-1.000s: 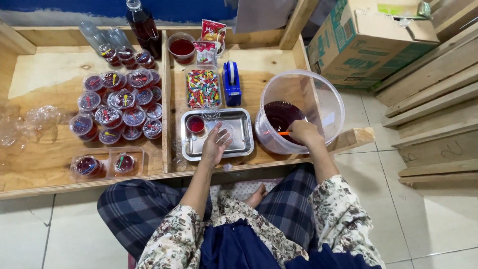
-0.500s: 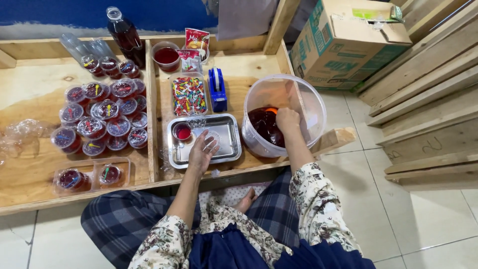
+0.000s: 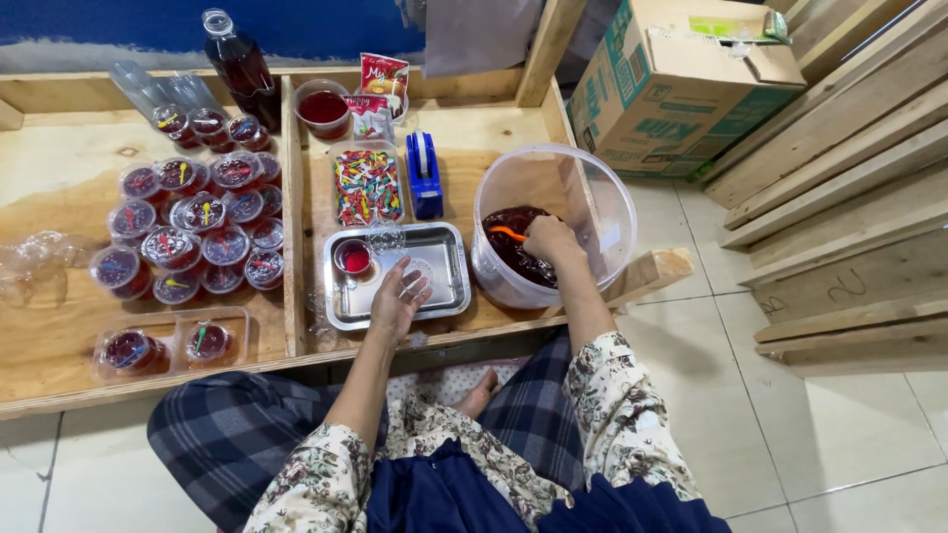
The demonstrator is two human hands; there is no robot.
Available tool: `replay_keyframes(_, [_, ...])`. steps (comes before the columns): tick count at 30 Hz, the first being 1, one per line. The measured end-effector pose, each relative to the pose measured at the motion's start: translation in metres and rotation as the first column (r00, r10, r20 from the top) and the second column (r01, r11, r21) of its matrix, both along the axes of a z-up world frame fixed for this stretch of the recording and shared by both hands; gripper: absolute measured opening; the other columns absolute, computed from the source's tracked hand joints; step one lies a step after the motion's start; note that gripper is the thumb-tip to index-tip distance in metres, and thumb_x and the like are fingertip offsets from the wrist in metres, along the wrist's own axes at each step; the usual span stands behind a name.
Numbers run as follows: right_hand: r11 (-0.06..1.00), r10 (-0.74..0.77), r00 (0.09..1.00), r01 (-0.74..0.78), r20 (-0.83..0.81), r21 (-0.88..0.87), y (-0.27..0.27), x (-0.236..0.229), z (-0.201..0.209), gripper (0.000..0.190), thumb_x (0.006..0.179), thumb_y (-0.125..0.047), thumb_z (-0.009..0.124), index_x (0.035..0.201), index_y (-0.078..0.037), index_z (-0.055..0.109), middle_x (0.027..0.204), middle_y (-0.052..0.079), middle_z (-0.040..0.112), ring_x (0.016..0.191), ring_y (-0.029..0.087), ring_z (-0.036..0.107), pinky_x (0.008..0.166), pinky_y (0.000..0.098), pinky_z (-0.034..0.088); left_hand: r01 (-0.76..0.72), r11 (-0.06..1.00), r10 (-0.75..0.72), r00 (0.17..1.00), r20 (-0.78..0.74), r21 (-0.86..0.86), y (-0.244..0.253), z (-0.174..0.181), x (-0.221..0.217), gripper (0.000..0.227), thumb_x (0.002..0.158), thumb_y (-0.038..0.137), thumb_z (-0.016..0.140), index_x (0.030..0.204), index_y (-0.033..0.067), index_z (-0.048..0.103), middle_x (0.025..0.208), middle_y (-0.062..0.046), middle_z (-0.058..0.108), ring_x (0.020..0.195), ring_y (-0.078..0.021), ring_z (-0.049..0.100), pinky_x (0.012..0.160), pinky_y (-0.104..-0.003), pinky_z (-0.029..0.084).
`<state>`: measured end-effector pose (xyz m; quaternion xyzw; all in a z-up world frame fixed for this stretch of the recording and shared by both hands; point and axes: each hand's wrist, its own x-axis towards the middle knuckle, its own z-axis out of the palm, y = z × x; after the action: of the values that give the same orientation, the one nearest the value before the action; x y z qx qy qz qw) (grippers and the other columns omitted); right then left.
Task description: The person scoops red jelly from a large container into small plastic cups using an orange ladle, then seals each cup with a clear lid. The person repeats this process for multiple cups, placing finished units on a wooden tray.
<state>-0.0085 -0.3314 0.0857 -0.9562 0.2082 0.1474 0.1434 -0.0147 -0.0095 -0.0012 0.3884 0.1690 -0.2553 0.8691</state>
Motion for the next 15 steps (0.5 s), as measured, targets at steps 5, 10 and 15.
replay_keyframes(5, [0.996,0.020,0.978,-0.037,0.206,0.076,-0.008,0.007,-0.002,0.031,0.089,-0.020,0.062,0.116,-0.016,0.078,0.110,0.023,0.074,0.111,0.044,0.068,0.094,0.0524,0.056,-0.010,1.000,0.010,1.000,-0.009,-0.008,0.001,0.000,-0.001,0.039,0.105,0.034,0.052,0.141,0.0220,0.058,0.118,-0.012,0.057,0.110,-0.0273,0.062,0.102,-0.049,0.056])
replay_keyframes(10, [0.975,0.027,0.929,-0.106,0.370,0.195,0.022,-0.009,0.040,0.024,0.093,-0.027,0.067,0.111,-0.016,0.078,0.109,0.023,0.074,0.112,0.043,0.067,0.096,0.0515,0.055,-0.012,1.000,0.011,1.000,-0.013,-0.014,0.001,0.000,-0.003,0.039,0.106,0.033,0.051,0.142,0.0214,0.058,0.119,-0.012,0.056,0.111,-0.0276,0.062,0.103,-0.050,0.055])
replay_keyframes(15, [0.986,0.122,0.968,-0.144,0.218,0.085,0.028,-0.006,0.044,0.032,0.092,-0.052,0.061,0.101,-0.028,0.079,0.104,0.016,0.077,0.113,0.039,0.067,0.100,0.0511,0.050,-0.023,0.999,0.022,1.000,-0.012,-0.032,0.003,0.000,-0.005,0.039,0.105,0.034,0.052,0.141,0.0212,0.058,0.119,-0.014,0.057,0.110,-0.0281,0.063,0.101,-0.049,0.057])
